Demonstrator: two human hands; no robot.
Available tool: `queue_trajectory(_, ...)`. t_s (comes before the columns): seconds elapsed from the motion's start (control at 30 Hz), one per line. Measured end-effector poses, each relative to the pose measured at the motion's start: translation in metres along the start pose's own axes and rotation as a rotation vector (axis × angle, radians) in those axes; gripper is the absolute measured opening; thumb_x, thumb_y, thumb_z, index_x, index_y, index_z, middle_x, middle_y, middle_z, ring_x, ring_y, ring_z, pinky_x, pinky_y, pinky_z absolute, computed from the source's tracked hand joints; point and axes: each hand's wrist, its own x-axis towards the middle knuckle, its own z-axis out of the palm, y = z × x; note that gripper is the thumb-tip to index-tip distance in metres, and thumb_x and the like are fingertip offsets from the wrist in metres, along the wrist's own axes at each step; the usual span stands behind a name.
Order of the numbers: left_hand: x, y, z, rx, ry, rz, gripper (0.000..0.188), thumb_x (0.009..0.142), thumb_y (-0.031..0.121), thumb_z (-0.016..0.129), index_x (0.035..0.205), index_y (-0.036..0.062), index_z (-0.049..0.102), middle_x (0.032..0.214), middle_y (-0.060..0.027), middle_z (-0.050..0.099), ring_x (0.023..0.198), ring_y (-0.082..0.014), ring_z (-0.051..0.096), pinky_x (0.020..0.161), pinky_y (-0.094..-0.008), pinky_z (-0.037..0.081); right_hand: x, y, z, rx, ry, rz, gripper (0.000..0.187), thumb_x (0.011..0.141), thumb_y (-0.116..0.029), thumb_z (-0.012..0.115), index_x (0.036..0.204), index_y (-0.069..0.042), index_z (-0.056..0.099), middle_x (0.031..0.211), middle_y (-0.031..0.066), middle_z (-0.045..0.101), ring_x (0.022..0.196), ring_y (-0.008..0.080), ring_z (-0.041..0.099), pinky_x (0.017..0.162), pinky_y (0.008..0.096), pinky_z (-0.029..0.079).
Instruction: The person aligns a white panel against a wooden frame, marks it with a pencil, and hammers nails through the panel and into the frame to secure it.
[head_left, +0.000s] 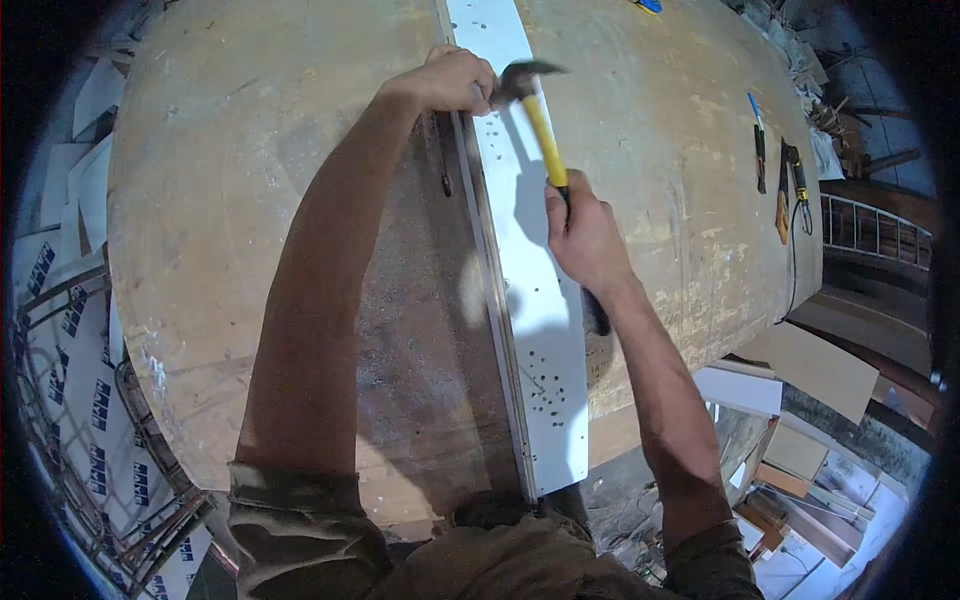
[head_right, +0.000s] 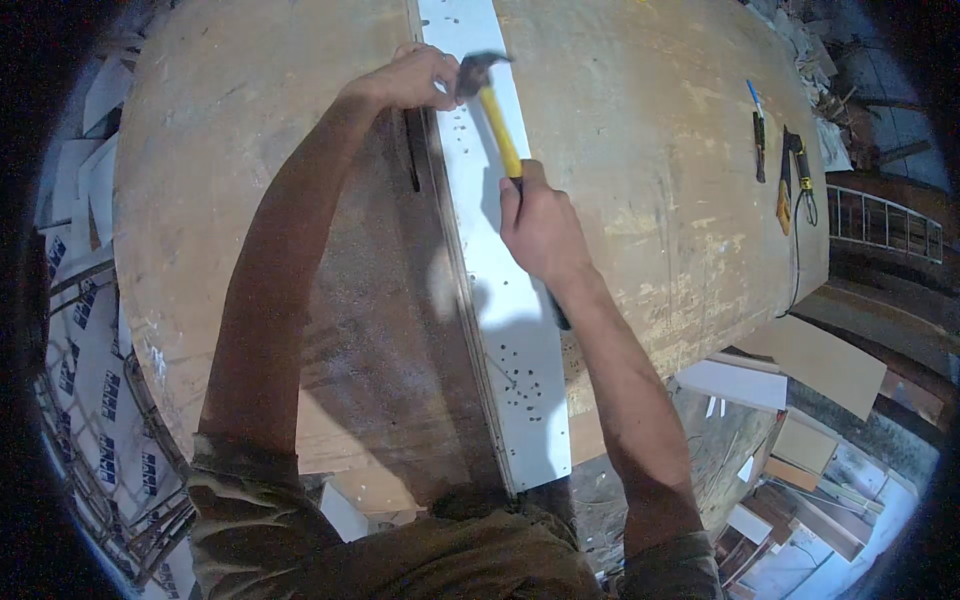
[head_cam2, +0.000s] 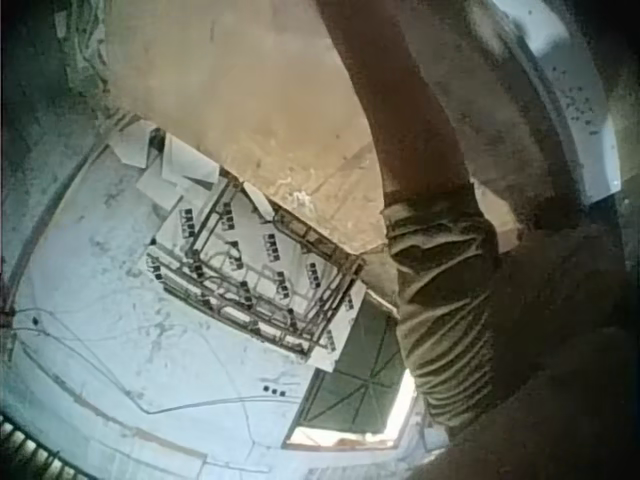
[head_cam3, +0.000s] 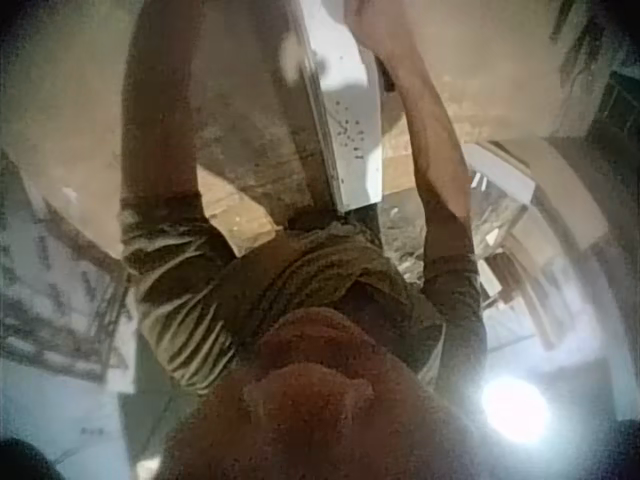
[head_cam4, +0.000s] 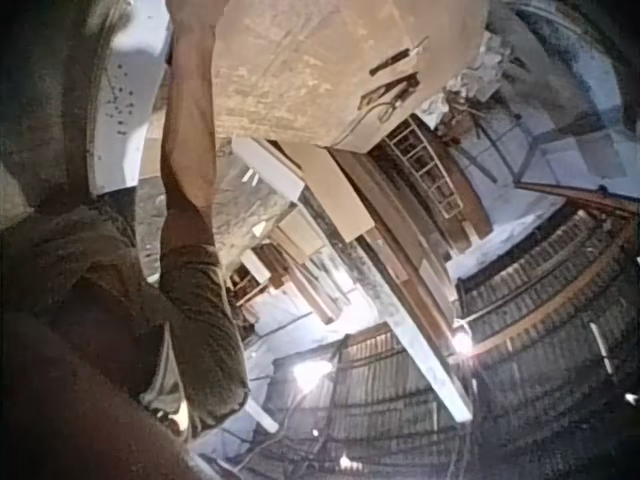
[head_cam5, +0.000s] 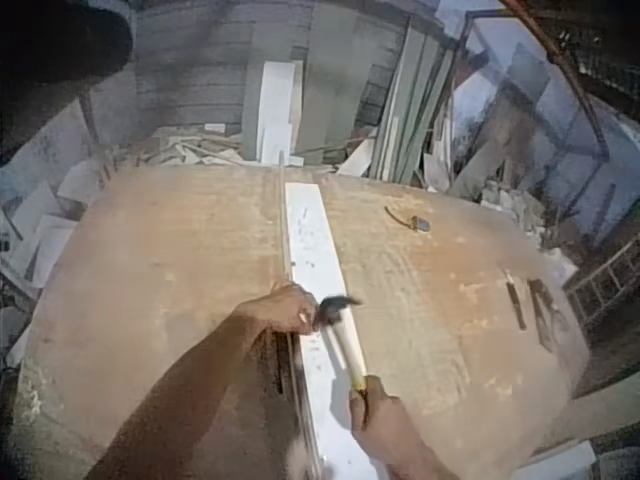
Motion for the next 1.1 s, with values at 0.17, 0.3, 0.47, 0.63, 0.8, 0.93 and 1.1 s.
queue_trajectory(0.17,-0.002,-0.004,0.005,0.007,0.090,-0.015,0.023,0.071,0.029,0.077,0.089,0.0150,0.076,0.103,-0.0020,0.068,0.113,-0.0231,0.055,0.110,-0.0426,0.022,-0.003,0.001,0.001,0.050,0.033,-0.016,0.024,0.098,-0.021,0.048,0.105,0.002,0.048,0.070,0.0270,0.063,0.069,0.0469,0.064,0.062,0.0530,0.051)
queue_trajectory(0.3,0.007,0.004,0.000,0.069,0.035,-0.084,0.025,0.071,0.029,0.077,0.090,0.0129,0.075,0.102,-0.0036,0.067,0.115,-0.0241,0.054,0.109,-0.0419,0.025,0.000,0.006,-0.002,0.029,0.037,-0.037,0.024,0.097,-0.021,0.049,0.108,0.001,0.048,0.070,0.0271,0.063,0.069,0.0474,0.063,0.062,0.0529,0.050)
queue_trajectory(0.47,-0.022,-0.003,-0.004,-0.157,0.072,-0.017,0.058,0.074,0.029,0.073,0.127,0.0082,0.061,0.126,-0.0169,0.060,0.125,-0.0329,0.048,0.108,-0.0445,0.033,-0.015,-0.011,-0.012,0.103,0.058,-0.043,0.026,0.097,-0.021,0.049,0.115,-0.001,0.047,0.070,0.0258,0.063,0.069,0.0470,0.064,0.060,0.0530,0.048)
queue_trajectory(0.63,-0.093,0.055,0.026,-0.416,0.835,-0.148,0.082,0.075,0.024,0.072,0.144,-0.0011,0.035,0.136,-0.0270,0.047,0.129,-0.0368,0.043,0.111,-0.0435,0.032,-0.012,-0.010,-0.009,0.257,0.172,-0.113,0.027,0.097,-0.022,0.050,0.114,-0.002,0.048,0.071,0.0257,0.063,0.069,0.0475,0.064,0.060,0.0543,0.048)
queue_trajectory(0.8,-0.138,0.205,0.097,-0.709,0.678,-0.641,0.091,0.079,0.022,0.071,0.148,-0.0041,0.018,0.140,-0.0316,0.040,0.128,-0.0427,0.044,0.107,-0.0487,0.036,0.005,0.013,-0.005,-0.051,0.047,-0.057,0.024,0.097,-0.024,0.051,0.109,-0.003,0.050,0.073,0.0254,0.063,0.074,0.0493,0.061,0.061,0.0533,0.047)
queue_trajectory(0.93,-0.148,0.208,0.158,-0.614,0.534,-0.782,0.084,0.085,0.012,0.061,0.150,-0.0043,0.011,0.146,-0.0318,0.032,0.129,-0.0448,0.042,0.108,-0.0508,0.035,-0.002,-0.017,-0.010,0.132,0.127,-0.091,0.025,0.097,-0.024,0.050,0.109,-0.002,0.049,0.072,0.0275,0.063,0.071,0.0495,0.062,0.062,0.0543,0.048)
queue_trajectory(1.1,-0.146,0.211,0.155,-0.700,0.423,-0.788,0.076,0.088,0.009,0.053,0.150,-0.0036,0.011,0.149,-0.0304,0.026,0.133,-0.0450,0.037,0.112,-0.0510,0.030,0.000,0.004,-0.001,0.133,0.156,-0.104,0.026,0.096,-0.023,0.049,0.109,-0.001,0.047,0.071,0.0297,0.062,0.071,0.0506,0.062,0.063,0.0569,0.049)
